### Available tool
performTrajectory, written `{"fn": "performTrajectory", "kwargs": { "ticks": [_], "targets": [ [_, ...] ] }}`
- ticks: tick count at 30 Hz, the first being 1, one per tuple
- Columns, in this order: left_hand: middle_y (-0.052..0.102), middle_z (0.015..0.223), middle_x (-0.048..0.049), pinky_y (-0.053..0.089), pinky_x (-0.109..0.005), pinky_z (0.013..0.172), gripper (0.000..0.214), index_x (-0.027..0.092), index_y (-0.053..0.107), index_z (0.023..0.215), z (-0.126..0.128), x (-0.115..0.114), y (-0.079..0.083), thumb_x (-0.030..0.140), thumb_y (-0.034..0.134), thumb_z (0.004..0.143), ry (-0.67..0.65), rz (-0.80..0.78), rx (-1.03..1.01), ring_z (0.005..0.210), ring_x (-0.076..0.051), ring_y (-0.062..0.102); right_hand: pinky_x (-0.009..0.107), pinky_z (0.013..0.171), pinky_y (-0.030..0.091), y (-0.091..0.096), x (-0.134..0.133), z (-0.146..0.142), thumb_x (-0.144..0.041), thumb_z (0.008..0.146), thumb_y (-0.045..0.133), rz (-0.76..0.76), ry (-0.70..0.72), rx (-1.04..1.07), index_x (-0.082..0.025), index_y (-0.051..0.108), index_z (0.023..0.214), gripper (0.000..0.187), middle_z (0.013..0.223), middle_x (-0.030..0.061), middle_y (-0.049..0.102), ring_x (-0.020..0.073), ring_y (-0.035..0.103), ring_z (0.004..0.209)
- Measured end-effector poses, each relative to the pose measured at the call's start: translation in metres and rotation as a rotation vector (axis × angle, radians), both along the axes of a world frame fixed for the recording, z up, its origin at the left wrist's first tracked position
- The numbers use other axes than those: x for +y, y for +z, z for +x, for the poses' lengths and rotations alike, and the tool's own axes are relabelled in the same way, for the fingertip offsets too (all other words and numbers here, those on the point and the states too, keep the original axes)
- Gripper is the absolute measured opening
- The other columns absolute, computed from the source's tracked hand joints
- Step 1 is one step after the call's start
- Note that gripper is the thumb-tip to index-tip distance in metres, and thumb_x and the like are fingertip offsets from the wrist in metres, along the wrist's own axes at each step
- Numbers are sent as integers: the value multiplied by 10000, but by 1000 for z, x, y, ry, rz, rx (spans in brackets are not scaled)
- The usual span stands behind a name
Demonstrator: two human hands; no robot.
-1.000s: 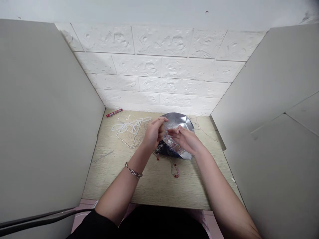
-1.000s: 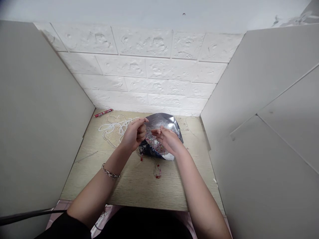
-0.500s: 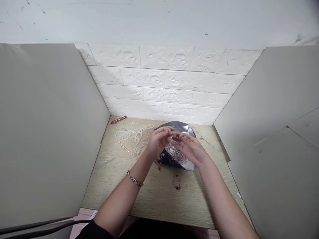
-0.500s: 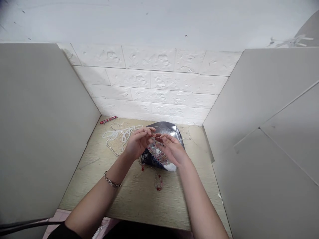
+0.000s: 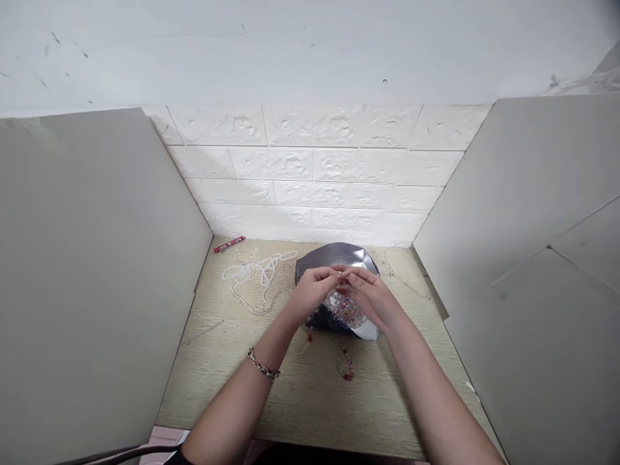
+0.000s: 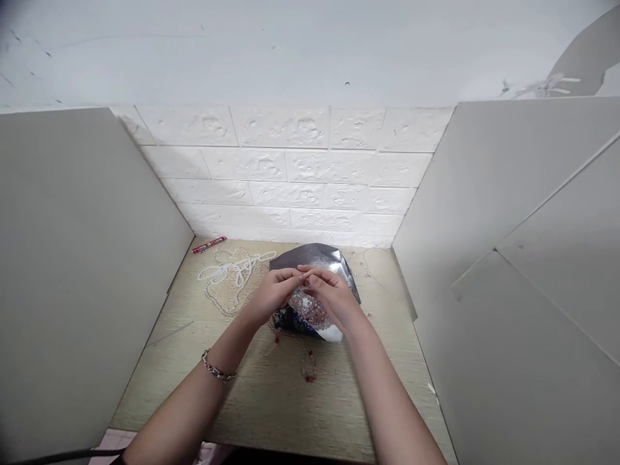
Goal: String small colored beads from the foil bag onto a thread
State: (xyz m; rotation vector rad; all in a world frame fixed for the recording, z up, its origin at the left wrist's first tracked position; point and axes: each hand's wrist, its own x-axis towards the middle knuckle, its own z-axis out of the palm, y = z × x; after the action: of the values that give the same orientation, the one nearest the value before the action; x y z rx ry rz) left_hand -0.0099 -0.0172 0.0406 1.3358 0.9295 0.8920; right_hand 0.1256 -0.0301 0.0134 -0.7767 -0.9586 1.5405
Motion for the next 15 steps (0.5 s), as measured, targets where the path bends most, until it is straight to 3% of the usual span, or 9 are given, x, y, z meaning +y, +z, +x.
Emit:
{"fn": "performTrajectory", "kwargs": {
  "ticks": [4, 8, 12, 15],
  "targets": [
    [274, 409, 57, 131, -202, 368, 236, 134, 544, 561, 1, 2, -5, 315, 504, 706, -79, -3, 105, 363, -34, 217, 231, 552, 370, -3, 4, -1, -361, 597, 687, -4, -153, -57, -194, 645, 710, 206, 878, 28, 613, 93, 495, 635],
    [320, 482, 50, 126, -184, 346, 155, 142, 545, 639, 0, 6, -11, 271, 470, 685, -128, -117, 45, 347, -31, 271, 221, 491, 320, -2, 3, -1, -381, 544, 715, -33, -203, -46, -191, 649, 689, 248, 673, 9, 601, 77, 440, 526],
    [521, 699, -21, 192, -160, 333, 222, 160, 577, 796, -2, 9, -13, 285, 431, 684, -133, -161, -97, 519, -91, 500, 221, 497, 335, -2, 1, -1, -387, 529, 722, -24, -119, -112, -191, 654, 657, 243, 624, 9, 587, 83, 447, 536],
    [582, 787, -69, 325, -167, 423, 317, 143, 623, 850, -4, 10, -13, 372, 439, 731, -140, -125, -118, 711, -134, 543, 232, 534, 357, -5, 0, 1, -394, 577, 692, 41, -41, -224, -192, 660, 676, 227, 635, 9, 586, 85, 451, 551]
  ]
}}
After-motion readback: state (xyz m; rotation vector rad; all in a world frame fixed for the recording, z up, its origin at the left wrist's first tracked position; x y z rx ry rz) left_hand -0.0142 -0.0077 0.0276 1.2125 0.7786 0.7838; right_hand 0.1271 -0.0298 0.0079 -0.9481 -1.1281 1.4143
